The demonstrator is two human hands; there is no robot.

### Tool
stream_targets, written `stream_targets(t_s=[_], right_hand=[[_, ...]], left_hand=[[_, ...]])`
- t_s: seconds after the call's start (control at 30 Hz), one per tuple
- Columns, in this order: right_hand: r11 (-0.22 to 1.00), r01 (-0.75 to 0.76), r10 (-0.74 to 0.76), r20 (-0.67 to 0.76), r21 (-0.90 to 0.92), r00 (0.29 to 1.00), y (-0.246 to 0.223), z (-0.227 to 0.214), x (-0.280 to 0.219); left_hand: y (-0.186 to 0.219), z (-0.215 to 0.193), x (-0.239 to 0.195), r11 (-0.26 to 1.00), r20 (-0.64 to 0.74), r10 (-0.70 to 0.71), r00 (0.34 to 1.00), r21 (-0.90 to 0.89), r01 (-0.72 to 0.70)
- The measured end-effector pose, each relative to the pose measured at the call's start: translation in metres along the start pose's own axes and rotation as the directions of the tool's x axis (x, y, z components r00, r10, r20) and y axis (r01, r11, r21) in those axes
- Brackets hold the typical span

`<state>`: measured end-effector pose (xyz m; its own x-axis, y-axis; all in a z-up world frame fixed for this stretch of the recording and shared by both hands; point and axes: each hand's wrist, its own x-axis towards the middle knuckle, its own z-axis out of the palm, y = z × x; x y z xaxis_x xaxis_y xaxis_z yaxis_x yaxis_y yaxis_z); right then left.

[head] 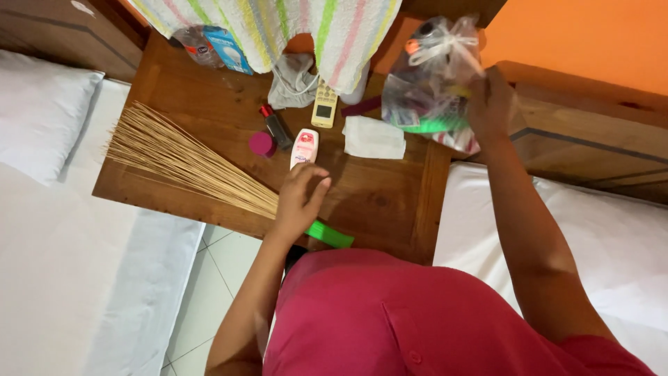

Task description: The person folds a brown towel over the bed, then kneels on the tiled floor picking up scattered toys and trading cards one at a time into a plastic bag. They gather the bag, tie it closed, place it on the wooden nightstand, and set the towel on the bed.

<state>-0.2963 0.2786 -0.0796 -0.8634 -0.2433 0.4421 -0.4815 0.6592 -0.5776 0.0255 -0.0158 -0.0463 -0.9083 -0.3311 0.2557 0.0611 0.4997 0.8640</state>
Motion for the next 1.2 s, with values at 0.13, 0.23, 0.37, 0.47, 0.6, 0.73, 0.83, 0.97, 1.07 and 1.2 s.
stream_targets(t_s=[0.13,0.23,0.37,0.47,0.6,0.73,0.83,0.97,1.07,1.2], right_hand=[[0.969,0.077,-0.053,-0.108,0.234,0.993,0.047,-0.009,-0.021],[0.838,-0.184,0.208,0.01,0.514,0.978,0.039,-0.031,-0.048],[0.654,-0.347,0.429,0.049,0.672,0.902,-0.005,-0.063,-0.086],[0.645,-0.418,0.508,0.049,0.64,0.86,-0.031,-0.09,-0.106],[0.675,-0.425,0.513,0.03,0.603,0.858,-0.024,-0.116,-0.129],[0.445,-0.358,0.516,0.091,0.821,0.852,-0.017,-0.127,-0.132],[0.344,-0.36,0.53,0.137,0.867,0.837,-0.039,-0.123,-0.12],[0.338,-0.357,0.567,0.115,0.871,0.816,0.005,-0.07,-0.116],[0.295,-0.325,0.551,0.118,0.898,0.826,0.001,-0.031,-0.102],[0.158,-0.211,0.526,0.099,0.965,0.845,-0.032,0.014,-0.08]], left_hand=[[-0.021,0.033,0.028,0.997,0.149,-0.041,0.988,0.07,0.031],[-0.044,0.066,0.058,0.998,0.222,0.052,0.974,0.028,-0.059],[-0.079,0.127,0.115,0.953,0.381,0.031,0.924,0.267,-0.142],[-0.111,0.179,0.149,0.883,0.457,-0.136,0.879,0.458,-0.102],[-0.122,0.207,0.182,0.801,0.573,-0.28,0.771,0.582,-0.142],[-0.101,0.198,0.173,0.762,0.578,-0.404,0.709,0.641,-0.088],[-0.104,0.197,0.149,0.807,0.601,-0.347,0.72,0.582,-0.097],[-0.114,0.189,0.093,0.773,0.623,-0.252,0.741,0.59,-0.233],[-0.091,0.164,0.062,0.793,0.645,-0.253,0.721,0.566,-0.227],[-0.023,0.116,0.051,0.801,0.729,-0.411,0.548,0.575,-0.164]])
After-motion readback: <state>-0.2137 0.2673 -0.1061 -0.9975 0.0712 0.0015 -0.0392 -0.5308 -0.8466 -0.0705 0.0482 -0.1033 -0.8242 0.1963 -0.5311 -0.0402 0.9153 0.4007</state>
